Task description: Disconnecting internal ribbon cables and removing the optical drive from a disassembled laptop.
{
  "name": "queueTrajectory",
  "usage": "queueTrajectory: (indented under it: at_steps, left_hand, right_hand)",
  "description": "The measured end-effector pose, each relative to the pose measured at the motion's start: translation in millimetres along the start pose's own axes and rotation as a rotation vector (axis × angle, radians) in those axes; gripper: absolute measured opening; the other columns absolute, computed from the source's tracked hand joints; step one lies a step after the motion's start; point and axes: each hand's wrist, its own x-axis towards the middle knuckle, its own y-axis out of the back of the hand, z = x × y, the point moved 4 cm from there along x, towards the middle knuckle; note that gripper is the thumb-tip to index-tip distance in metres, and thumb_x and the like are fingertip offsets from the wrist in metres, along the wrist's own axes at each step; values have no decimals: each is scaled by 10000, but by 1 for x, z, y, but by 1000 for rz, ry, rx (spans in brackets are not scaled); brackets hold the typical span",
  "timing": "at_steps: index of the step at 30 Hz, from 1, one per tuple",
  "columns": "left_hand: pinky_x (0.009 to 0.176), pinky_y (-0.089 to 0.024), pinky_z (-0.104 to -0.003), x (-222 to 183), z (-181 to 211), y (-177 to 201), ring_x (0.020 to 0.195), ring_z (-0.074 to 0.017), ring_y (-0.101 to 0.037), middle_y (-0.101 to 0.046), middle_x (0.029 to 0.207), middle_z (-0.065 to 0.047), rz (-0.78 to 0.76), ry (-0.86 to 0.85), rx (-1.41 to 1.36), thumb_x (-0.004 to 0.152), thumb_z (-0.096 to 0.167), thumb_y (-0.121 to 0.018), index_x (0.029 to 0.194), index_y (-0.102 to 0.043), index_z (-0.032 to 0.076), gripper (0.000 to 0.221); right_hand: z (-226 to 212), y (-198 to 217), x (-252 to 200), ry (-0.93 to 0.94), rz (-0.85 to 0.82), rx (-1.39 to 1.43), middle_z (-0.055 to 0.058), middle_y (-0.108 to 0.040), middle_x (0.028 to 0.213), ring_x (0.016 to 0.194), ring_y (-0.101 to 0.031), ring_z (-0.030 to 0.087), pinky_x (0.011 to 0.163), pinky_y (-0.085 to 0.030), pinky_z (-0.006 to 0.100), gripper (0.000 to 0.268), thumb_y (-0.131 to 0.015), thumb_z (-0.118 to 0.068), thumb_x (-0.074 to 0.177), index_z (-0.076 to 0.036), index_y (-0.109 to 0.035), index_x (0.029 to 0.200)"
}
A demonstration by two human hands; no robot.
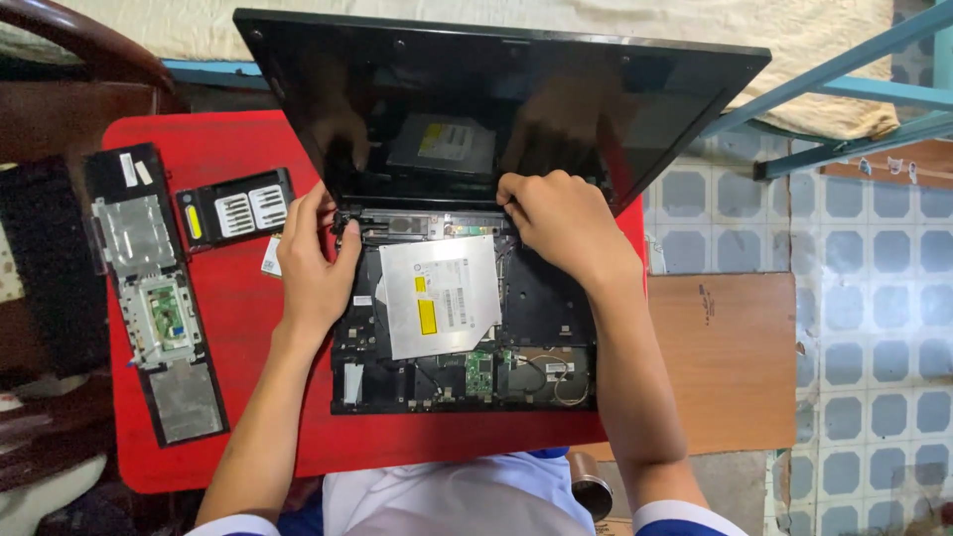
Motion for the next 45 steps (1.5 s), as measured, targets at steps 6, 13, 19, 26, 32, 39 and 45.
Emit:
queueTrajectory:
  at_steps: [6, 13, 19, 26, 32, 39, 45]
  left_hand:
    - [925, -577, -411, 1, -2, -1, 1094, -392, -629, -576, 1195, -246, 12, -10, 6, 953, 21, -666, 1399, -519, -96, 484]
    - [937, -569, -407, -2, -4, -1, 1104, -383, -620, -570, 1201, -243, 7, -6, 14, 953, 17, -662, 1418, -505, -93, 502]
    - [944, -563, -405, -2, -3, -1, 1106, -384, -617, -569, 1203, -242, 6, -4, 7, 950, 15, -663, 1423, -498, -90, 512]
    - [944, -561, -385, -3, -6, -3, 1104, -359, -618, -573, 1202, -222, 7, -1, -7, 955, 34, -660, 1424, -506, -77, 506]
    - [928, -570, -392, 0, -7, -2, 1082, -376, -625, -576, 1177, -238, 17, -11, -11, 937, 14, -678, 1393, -513, -87, 495]
    - [929, -576, -391, 3, -7, 0, 1088, -377, -631, -585, 1176, -239, 23, -4, -20, 931, 21, -676, 1386, -516, -75, 492]
    - [944, -573, -374, -1, -9, -2, 1095, -358, -634, -594, 1188, -228, 34, 38, -35, 931, 27, -678, 1395, -516, -71, 501]
  right_hand:
    - [2, -1, 1, 13, 1, -10, 214, -768, 859, 791, -756, 428, 724, -598, 557, 294, -612, -103, 950, -63, -731, 1217]
    - [0, 1, -1, -4, -16, -6, 225, -763, 837, 789, -757, 432, 731, -597, 555, 295, -621, -98, 945, -52, -730, 1215]
    - [-2, 2, 0, -1, -1, 3, 211, -763, 821, 788, -760, 417, 737, -596, 552, 272, -618, -92, 942, -57, -740, 1182]
    - [-8, 6, -3, -29, -17, -62, 241, -768, 900, 865, -750, 454, 781, -585, 583, 254, -625, -106, 925, -58, -759, 1135]
    - [-10, 7, -1, -19, -18, -88, 243, -769, 920, 899, -747, 461, 793, -582, 586, 233, -645, -130, 924, -76, -764, 1118]
    - [-12, 7, -2, -33, 4, -109, 237, -772, 937, 901, -748, 459, 804, -585, 571, 229, -645, -125, 912, -70, -766, 1099]
    - [-13, 6, -2, -38, -25, -125, 239, -771, 949, 899, -750, 454, 792, -585, 570, 282, -639, -122, 907, -66, -762, 1153]
